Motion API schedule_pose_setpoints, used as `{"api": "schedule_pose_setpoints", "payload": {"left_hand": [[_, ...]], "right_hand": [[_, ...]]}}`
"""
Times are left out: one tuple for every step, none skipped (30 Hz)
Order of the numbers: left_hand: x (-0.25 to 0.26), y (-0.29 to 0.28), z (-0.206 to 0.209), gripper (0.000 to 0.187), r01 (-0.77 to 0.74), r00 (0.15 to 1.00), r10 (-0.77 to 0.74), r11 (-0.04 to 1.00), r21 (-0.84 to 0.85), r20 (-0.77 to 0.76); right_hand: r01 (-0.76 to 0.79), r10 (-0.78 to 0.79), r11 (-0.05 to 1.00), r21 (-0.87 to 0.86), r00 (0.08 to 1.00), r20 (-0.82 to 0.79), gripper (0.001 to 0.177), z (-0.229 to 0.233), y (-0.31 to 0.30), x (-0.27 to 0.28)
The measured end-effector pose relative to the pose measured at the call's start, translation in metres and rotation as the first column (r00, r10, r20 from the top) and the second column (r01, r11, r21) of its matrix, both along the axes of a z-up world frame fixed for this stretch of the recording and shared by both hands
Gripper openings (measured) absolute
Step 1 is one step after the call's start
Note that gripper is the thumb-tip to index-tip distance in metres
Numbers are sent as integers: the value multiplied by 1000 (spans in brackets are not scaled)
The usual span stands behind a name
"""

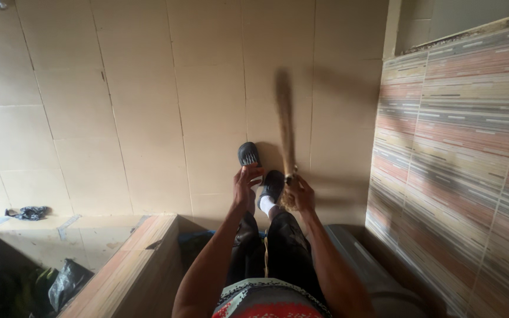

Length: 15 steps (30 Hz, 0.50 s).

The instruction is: The person sweeps the floor using a broom, moving the broom across the tiled surface while seated.

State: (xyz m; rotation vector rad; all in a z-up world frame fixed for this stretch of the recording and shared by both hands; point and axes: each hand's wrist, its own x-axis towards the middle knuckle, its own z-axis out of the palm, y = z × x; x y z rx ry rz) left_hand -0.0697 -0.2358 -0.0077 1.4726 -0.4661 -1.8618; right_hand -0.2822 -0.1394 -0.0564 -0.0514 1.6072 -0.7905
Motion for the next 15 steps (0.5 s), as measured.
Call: {"api": "schedule_pose_setpoints", "payload": {"left_hand": [[1, 0, -2, 64, 1, 1000, -1, 1000, 0, -1], [3, 0, -4, 64, 11, 1000, -11, 1000, -10, -5], [4, 0, -6, 64, 21, 1000, -21, 1000, -20, -8], [4, 0, -7, 64, 18, 1000, -18, 1000, -19, -7], [4, -2, -9, 64, 16, 1000, -16, 1000, -11, -11], [4, -2, -10, 63, 15, 1000, -15, 1000, -3, -16], [4, -1, -10, 63, 13, 1000, -13, 1000, -2, -15], [4, -2, -10, 63, 17, 1000, -17, 1000, -1, -9], [4, -3, -9, 63, 20, 1000, -20, 1000, -1, -3], [4, -3, -8, 63, 18, 1000, -18, 1000, 0, -2], [4, -3, -6, 63, 15, 1000, -15, 1000, -3, -10], [4, -3, -5, 63, 13, 1000, -13, 1000, -7, -18], [4, -3, -3, 63, 11, 1000, -11, 1000, -7, -16], [5, -3, -2, 63, 16, 1000, -16, 1000, -12, -13], [6, -3, -1, 64, 20, 1000, -20, 1000, -18, -10]], "right_hand": [[-91, 104, 993, 74, 977, -187, 71, 2, 4, -3], [-91, 104, 993, 74, 977, -188, 71, 3, 4, -4], [-80, 99, 992, 99, 973, -206, 66, 2, 1, -3], [-71, 98, 990, 126, 970, -222, 61, 3, -1, -2], [-74, 101, 989, 127, 970, -221, 61, 4, -5, -1], [-169, 207, 964, 206, 961, -182, 52, 3, -12, 1], [-264, 309, 923, 279, 942, -134, 44, 2, -20, 5], [-264, 310, 923, 279, 941, -134, 44, -2, -28, 13], [-301, 342, 910, 285, 934, -103, 40, -6, -36, 23], [-339, 374, 894, 291, 925, -70, 40, -10, -39, 32], [-342, 376, 894, 291, 924, -69, 40, -14, -41, 40], [-344, 365, 918, 196, 927, -83, 40, -20, -46, 49], [-344, 353, 934, 98, 931, -95, 42, -23, -47, 55], [-345, 354, 934, 96, 930, -95, 42, -25, -49, 58], [-332, 338, 941, 69, 936, -98, 52, -26, -50, 58]]}}
